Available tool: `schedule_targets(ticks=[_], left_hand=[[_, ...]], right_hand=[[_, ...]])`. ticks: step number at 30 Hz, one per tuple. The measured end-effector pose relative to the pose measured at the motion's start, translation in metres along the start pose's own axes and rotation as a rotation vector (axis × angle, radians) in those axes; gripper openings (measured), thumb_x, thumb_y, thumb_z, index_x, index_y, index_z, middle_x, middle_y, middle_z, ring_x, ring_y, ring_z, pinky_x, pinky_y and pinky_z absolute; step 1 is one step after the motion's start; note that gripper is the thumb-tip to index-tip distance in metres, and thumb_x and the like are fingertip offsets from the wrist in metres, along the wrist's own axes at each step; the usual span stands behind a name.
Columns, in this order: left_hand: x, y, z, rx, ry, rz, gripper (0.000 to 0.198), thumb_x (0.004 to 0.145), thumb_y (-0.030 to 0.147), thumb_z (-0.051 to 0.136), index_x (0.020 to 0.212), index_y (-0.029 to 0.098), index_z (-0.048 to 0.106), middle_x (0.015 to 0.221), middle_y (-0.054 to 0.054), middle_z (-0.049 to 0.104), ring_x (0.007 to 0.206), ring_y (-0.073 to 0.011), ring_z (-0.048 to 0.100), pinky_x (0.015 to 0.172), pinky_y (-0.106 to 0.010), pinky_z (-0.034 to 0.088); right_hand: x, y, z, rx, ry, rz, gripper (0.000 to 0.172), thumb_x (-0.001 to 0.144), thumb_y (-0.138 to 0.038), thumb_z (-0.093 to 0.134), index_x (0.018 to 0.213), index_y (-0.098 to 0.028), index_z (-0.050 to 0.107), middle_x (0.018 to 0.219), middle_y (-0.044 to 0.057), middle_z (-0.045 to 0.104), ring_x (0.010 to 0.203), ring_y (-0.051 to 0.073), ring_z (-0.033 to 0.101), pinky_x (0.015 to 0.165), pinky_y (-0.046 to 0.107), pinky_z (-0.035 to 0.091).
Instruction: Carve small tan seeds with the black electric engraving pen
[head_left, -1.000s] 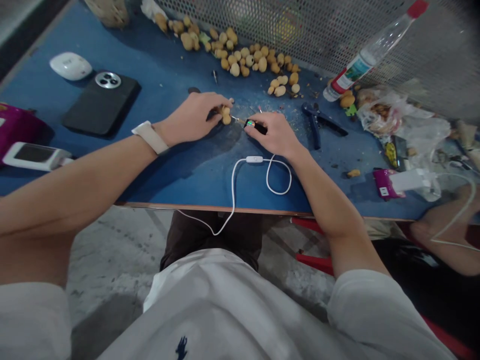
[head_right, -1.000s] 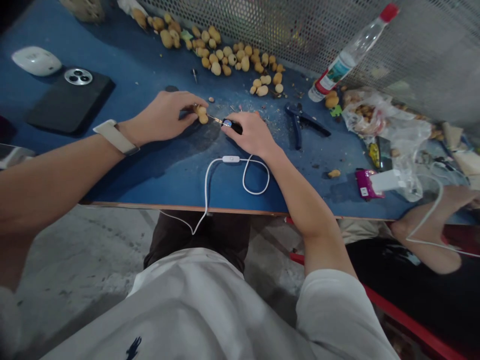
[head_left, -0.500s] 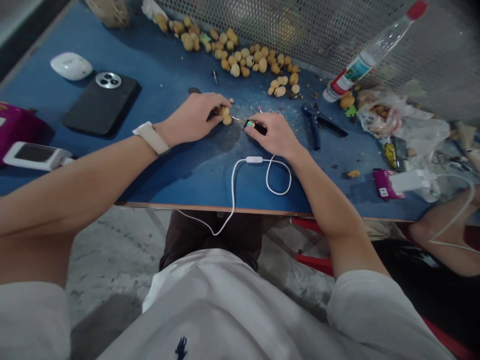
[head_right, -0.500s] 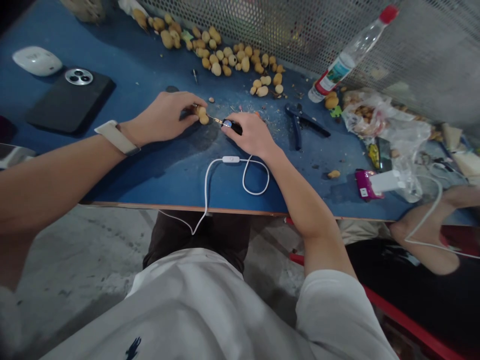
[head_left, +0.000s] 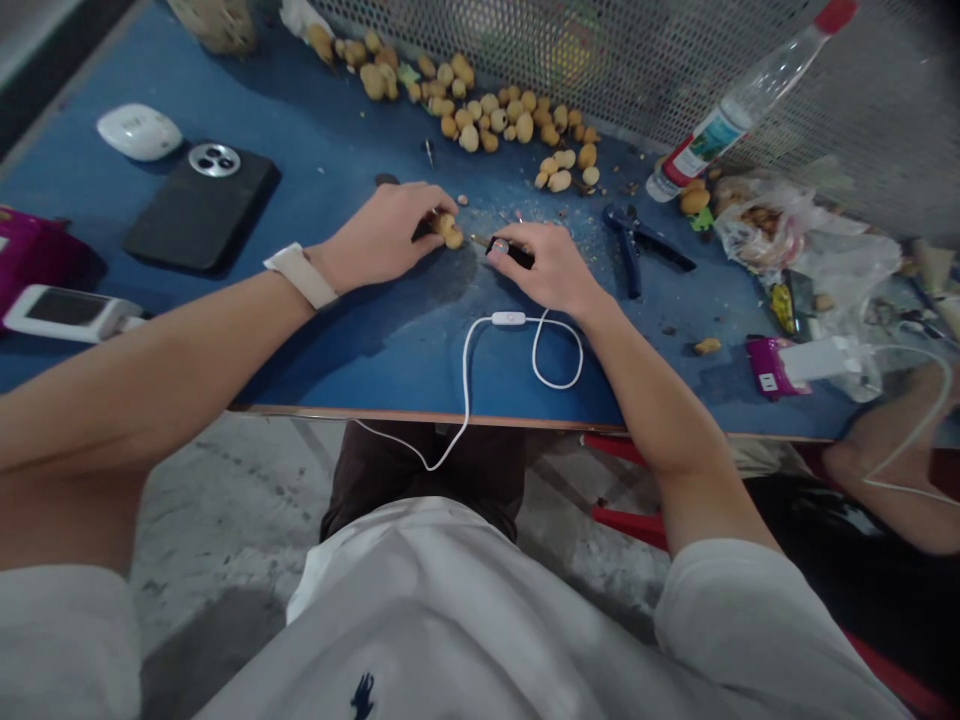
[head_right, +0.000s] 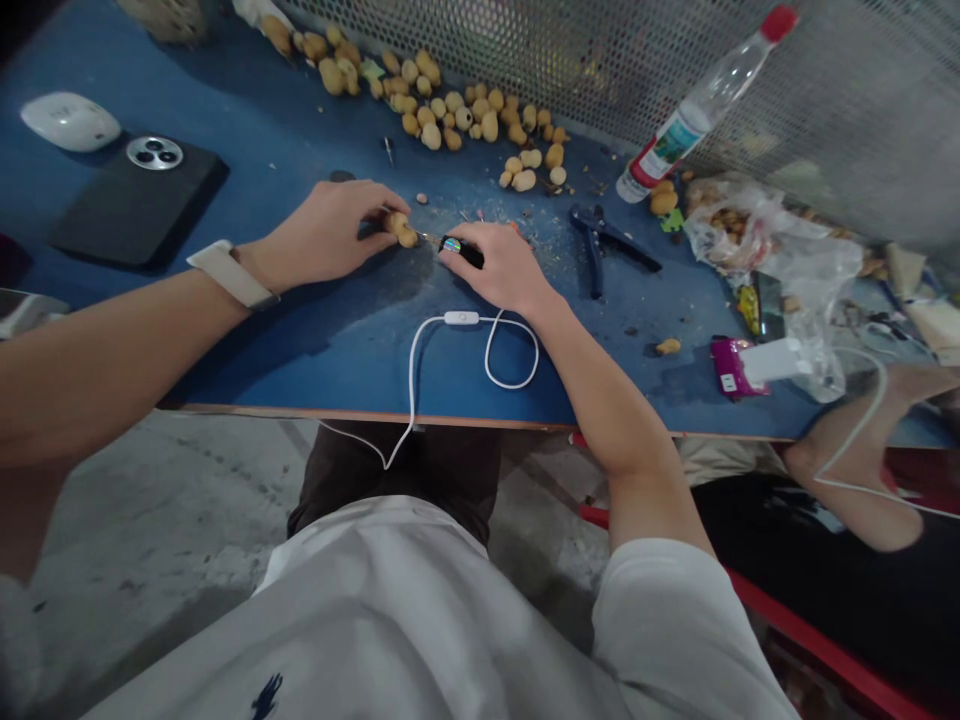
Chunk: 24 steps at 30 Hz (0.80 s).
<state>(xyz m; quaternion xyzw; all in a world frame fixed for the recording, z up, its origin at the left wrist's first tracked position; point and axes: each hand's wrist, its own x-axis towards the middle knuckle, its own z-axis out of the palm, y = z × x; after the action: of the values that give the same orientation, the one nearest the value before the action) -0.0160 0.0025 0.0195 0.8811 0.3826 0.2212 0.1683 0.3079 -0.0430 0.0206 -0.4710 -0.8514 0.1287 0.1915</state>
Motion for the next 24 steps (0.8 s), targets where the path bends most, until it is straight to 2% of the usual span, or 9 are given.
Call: schedule_targets(ticks=[4,8,10,13,16,18,21,24], left_hand=[[-0.001,0.008,-0.003,0.055,-0.064,-0.022,0.084,0.124,0.083,0.036,0.172,0.025,0.074,0.165,-0.009,0.086,0.141,-0.0321,0.076,0.139,-0.059,0.061],[-0.002,0.011,-0.004,0.061,-0.085,-0.036,0.095,0.124,0.089,0.023,0.176,0.026,0.071,0.152,-0.005,0.090,0.143,-0.0312,0.072,0.141,-0.058,0.058],[-0.002,0.009,-0.004,0.057,-0.057,-0.028,0.090,0.124,0.088,0.029,0.172,0.028,0.075,0.151,-0.006,0.091,0.142,-0.0319,0.074,0.139,-0.059,0.061],[-0.001,0.002,-0.001,0.036,-0.014,0.007,0.069,0.122,0.078,0.047,0.161,0.032,0.081,0.155,-0.008,0.090,0.140,-0.0354,0.081,0.134,-0.062,0.065],[0.001,-0.004,0.002,0.011,0.014,0.036,0.058,0.120,0.074,0.058,0.153,0.036,0.085,0.147,-0.009,0.093,0.139,-0.0404,0.085,0.129,-0.064,0.068],[0.001,-0.004,0.004,0.016,0.028,0.028,0.064,0.119,0.081,0.056,0.152,0.036,0.087,0.141,-0.008,0.094,0.138,-0.0390,0.084,0.129,-0.062,0.069],[0.001,-0.003,0.005,0.028,0.026,-0.021,0.083,0.120,0.092,0.041,0.159,0.033,0.085,0.131,-0.003,0.095,0.140,-0.0328,0.079,0.137,-0.057,0.064],[0.000,-0.002,0.004,0.029,0.006,-0.011,0.082,0.120,0.090,0.044,0.160,0.031,0.085,0.133,-0.005,0.095,0.142,-0.0361,0.080,0.138,-0.061,0.064]], right_hand=[[0.001,-0.001,0.001,0.016,-0.004,-0.033,0.067,0.124,-0.090,0.059,0.143,-0.035,0.092,0.139,0.015,0.096,0.136,0.049,0.087,0.129,0.075,0.068],[0.001,0.000,0.001,0.013,0.002,-0.022,0.065,0.125,-0.089,0.057,0.139,-0.036,0.092,0.140,0.016,0.096,0.133,0.048,0.088,0.128,0.075,0.069],[0.001,0.000,0.001,0.015,0.003,-0.018,0.066,0.125,-0.089,0.056,0.139,-0.036,0.092,0.140,0.016,0.097,0.133,0.048,0.088,0.127,0.074,0.070],[0.000,-0.001,0.000,0.019,0.002,-0.013,0.066,0.125,-0.089,0.056,0.140,-0.035,0.091,0.139,0.015,0.097,0.135,0.048,0.087,0.128,0.074,0.069],[-0.001,-0.002,0.000,0.020,0.012,-0.001,0.066,0.126,-0.089,0.056,0.140,-0.035,0.091,0.136,0.015,0.097,0.136,0.048,0.087,0.129,0.073,0.069],[0.000,-0.002,0.000,0.018,0.011,0.007,0.067,0.126,-0.089,0.055,0.139,-0.034,0.091,0.136,0.015,0.097,0.135,0.047,0.087,0.130,0.071,0.069],[0.001,0.000,0.001,0.010,-0.001,0.010,0.067,0.127,-0.088,0.055,0.138,-0.034,0.091,0.138,0.015,0.096,0.134,0.046,0.087,0.129,0.070,0.068],[0.002,0.002,0.001,-0.002,-0.010,0.016,0.065,0.127,-0.088,0.055,0.136,-0.034,0.091,0.137,0.015,0.096,0.133,0.046,0.086,0.129,0.070,0.068]])
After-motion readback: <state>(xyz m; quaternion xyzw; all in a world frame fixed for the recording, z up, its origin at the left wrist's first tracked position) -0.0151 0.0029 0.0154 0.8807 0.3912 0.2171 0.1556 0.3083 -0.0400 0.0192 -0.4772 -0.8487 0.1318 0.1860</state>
